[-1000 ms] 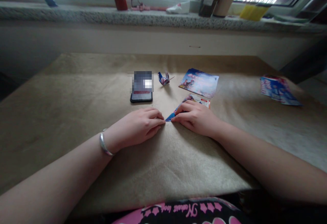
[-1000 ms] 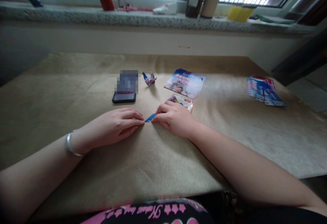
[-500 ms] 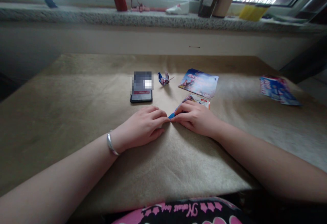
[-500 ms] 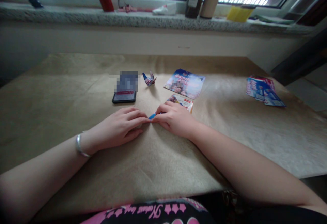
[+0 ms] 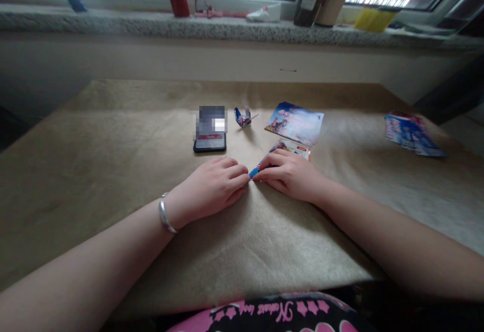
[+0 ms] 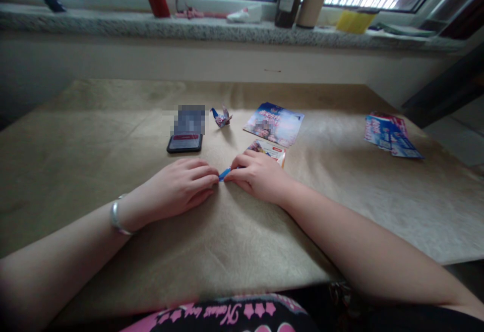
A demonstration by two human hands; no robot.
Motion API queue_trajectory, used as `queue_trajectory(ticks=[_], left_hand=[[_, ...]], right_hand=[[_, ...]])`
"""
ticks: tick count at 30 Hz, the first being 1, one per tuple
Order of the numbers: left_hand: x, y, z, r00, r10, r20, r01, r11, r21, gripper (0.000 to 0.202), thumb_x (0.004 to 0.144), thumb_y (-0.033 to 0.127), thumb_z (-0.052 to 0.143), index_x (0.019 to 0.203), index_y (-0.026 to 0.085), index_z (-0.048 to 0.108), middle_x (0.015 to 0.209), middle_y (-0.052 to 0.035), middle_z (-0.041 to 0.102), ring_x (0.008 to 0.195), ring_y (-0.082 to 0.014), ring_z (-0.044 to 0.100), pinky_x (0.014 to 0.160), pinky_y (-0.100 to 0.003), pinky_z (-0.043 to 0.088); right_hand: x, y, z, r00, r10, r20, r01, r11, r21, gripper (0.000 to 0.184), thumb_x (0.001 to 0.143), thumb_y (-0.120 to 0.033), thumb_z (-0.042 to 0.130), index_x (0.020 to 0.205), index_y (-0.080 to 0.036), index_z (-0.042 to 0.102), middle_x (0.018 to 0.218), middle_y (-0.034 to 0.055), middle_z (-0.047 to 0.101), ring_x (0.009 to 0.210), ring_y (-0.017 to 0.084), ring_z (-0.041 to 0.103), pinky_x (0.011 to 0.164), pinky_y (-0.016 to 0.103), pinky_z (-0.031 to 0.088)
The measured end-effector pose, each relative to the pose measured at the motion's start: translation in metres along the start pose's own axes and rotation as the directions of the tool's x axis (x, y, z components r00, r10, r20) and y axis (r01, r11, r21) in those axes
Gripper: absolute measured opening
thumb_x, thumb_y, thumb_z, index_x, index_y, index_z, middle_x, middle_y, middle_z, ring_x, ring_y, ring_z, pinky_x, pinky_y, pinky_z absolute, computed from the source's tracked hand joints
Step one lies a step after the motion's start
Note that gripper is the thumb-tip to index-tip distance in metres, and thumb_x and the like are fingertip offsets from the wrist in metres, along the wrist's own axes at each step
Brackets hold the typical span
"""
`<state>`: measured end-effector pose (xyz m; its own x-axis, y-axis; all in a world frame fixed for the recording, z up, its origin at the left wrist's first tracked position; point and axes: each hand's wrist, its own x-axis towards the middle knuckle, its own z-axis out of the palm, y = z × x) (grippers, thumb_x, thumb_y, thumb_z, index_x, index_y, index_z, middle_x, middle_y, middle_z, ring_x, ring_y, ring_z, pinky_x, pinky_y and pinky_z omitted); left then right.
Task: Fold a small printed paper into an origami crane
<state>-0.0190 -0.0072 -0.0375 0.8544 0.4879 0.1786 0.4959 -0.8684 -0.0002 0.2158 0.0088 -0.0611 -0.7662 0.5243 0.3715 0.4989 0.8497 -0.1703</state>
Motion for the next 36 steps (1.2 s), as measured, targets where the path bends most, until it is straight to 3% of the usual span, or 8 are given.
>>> queue_trajectory(ticks=[11,17,29,36], left_hand=[[-0.005,-0.008,-0.001,0.999,0.030,-0.015,-0.032,0.993,-0.115,0.021,0.092,0.019,0.043,0.102,0.017,0.062,0.106,-0.0066,0.065,0.096,-0.0179,0.056,0.084,-0.030,0.049],[-0.007,-0.008,0.003,0.998,0.055,-0.034,-0.058,0.995,-0.081,0.026,0.090,0.021,0.047,0.114,0.018,0.058,0.119,-0.0063,0.061,0.102,-0.0202,0.054,0.089,-0.035,0.048],[-0.002,0.001,0.000,1.000,0.027,0.004,-0.027,0.999,0.018,0.023,0.094,0.020,0.041,0.105,0.017,0.061,0.108,-0.0060,0.065,0.095,-0.0201,0.056,0.081,-0.034,0.049],[-0.003,0.001,0.000,0.999,0.028,-0.036,-0.029,1.000,-0.007,0.020,0.092,0.018,0.045,0.102,0.017,0.062,0.105,-0.0069,0.065,0.094,-0.0195,0.056,0.081,-0.033,0.049]], right_hand=[[-0.001,-0.003,-0.003,1.000,0.002,-0.002,-0.002,1.000,-0.010,0.023,0.091,-0.024,0.050,0.096,-0.026,0.072,0.093,0.0065,0.066,0.084,0.017,0.054,0.075,0.032,0.043],[-0.001,-0.003,-0.003,1.000,-0.002,0.024,0.003,1.000,-0.021,0.025,0.091,-0.023,0.048,0.100,-0.026,0.071,0.095,0.0060,0.066,0.085,0.017,0.053,0.076,0.032,0.043],[0.004,-0.005,-0.002,0.997,-0.053,0.060,0.059,0.992,-0.110,0.026,0.091,-0.021,0.045,0.102,-0.024,0.068,0.103,0.0060,0.065,0.086,0.018,0.052,0.075,0.032,0.041],[0.001,-0.001,-0.005,0.998,-0.051,0.038,0.055,0.994,-0.097,0.022,0.089,-0.020,0.048,0.097,-0.025,0.068,0.101,0.0050,0.066,0.087,0.017,0.054,0.078,0.032,0.041]])
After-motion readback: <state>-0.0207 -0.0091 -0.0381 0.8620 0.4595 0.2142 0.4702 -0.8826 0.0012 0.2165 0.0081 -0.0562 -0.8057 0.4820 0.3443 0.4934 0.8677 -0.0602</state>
